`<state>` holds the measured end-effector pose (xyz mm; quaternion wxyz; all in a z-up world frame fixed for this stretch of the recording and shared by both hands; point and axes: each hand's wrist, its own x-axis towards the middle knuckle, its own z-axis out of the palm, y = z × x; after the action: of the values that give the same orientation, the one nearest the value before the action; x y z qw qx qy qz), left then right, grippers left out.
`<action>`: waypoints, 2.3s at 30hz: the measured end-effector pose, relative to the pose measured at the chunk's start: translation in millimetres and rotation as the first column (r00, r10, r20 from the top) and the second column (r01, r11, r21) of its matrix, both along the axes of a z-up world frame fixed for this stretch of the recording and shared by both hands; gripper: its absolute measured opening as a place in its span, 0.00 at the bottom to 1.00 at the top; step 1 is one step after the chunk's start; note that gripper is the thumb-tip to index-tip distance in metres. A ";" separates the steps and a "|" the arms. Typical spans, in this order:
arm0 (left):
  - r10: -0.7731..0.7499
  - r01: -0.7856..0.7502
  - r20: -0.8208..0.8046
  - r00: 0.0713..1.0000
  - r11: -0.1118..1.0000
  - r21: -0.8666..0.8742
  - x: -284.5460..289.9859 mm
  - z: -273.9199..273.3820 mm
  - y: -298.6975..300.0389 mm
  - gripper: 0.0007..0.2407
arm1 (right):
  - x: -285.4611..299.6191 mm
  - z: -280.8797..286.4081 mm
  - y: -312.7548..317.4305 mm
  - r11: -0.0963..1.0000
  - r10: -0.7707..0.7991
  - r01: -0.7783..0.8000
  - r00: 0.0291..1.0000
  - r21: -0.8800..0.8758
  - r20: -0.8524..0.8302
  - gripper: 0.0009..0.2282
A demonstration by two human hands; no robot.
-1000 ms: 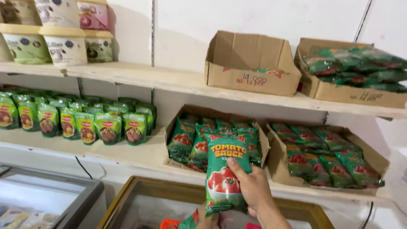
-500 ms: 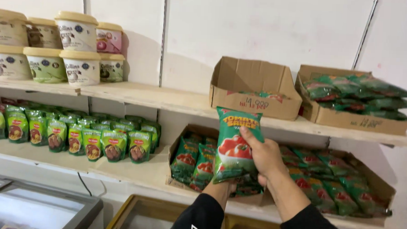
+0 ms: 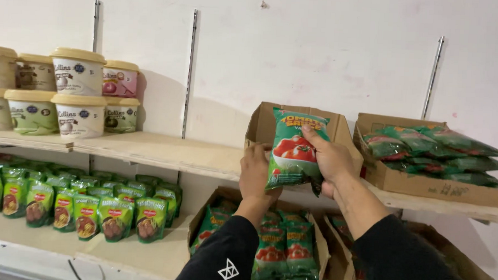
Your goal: Organizing and stocking tomato sauce packets into boxes on a grocery store shelf while wiping them down.
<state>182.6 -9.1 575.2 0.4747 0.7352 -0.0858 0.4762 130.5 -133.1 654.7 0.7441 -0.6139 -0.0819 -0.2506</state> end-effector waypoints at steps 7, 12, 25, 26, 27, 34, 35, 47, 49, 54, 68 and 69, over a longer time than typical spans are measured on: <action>0.135 -0.086 -0.150 0.979 0.952 0.294 17.7 25.3 -2.1 0.24 | 67.0 20.7 -8.1 0.999 0.053 -0.053 0.999 0.004 0.006 0.37; 0.295 -0.222 -0.148 0.944 0.899 0.377 21.5 31.2 8.2 0.24 | 102.1 31.3 -3.2 0.995 0.101 -0.101 0.995 0.010 -0.005 0.36; 0.396 -0.436 0.269 0.878 0.893 0.110 64.5 9.9 -3.0 0.08 | 167.6 63.0 -19.3 0.906 0.393 -0.414 0.900 -0.091 -0.190 0.24; 0.387 -0.420 0.223 0.895 0.900 0.121 68.3 11.4 -2.7 0.08 | 169.0 63.2 -19.3 0.913 0.377 -0.398 0.908 -0.092 -0.180 0.23; 0.387 -0.419 0.222 0.895 0.900 0.122 67.3 11.3 -3.4 0.08 | 174.5 61.3 -17.0 0.913 0.377 -0.397 0.908 -0.091 -0.181 0.23; 0.372 -0.397 0.204 0.906 0.913 0.095 57.5 12.3 -2.6 0.08 | 193.2 53.5 6.2 0.930 0.311 -0.349 0.913 -0.113 -0.263 0.20; 0.371 -0.393 0.186 0.910 0.914 0.101 58.5 11.5 -2.2 0.09 | 198.7 52.0 9.9 0.932 0.317 -0.351 0.908 -0.087 -0.273 0.20; 0.388 -0.413 0.275 0.880 0.910 0.036 52.8 13.4 -1.6 0.06 | 216.0 35.2 7.9 0.759 -0.027 -0.172 0.955 -0.628 -0.294 0.22; 0.387 -0.413 0.276 0.880 0.910 0.039 53.1 13.5 -1.6 0.06 | 178.7 45.5 16.8 0.518 -0.307 0.100 0.949 -0.850 -0.076 0.23; 0.405 -0.429 0.280 0.870 0.903 0.029 52.5 14.2 -2.1 0.06 | 196.0 69.4 20.6 -0.082 -0.387 0.452 0.807 -0.888 0.446 0.27; 0.416 -0.457 0.300 0.858 0.886 0.079 52.5 16.0 -0.6 0.07 | 230.3 17.9 19.8 0.058 -0.112 -0.105 0.987 -0.993 -0.111 0.32; 0.409 -0.449 0.295 0.863 0.890 0.082 51.5 12.8 -2.5 0.07 | 228.6 11.9 17.6 0.059 -0.120 -0.111 0.986 -0.992 -0.118 0.32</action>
<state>234.2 -11.6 588.0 0.2844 0.6971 -0.0186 0.6579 359.1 -115.5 666.6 0.1231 -0.9754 -0.1666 -0.0756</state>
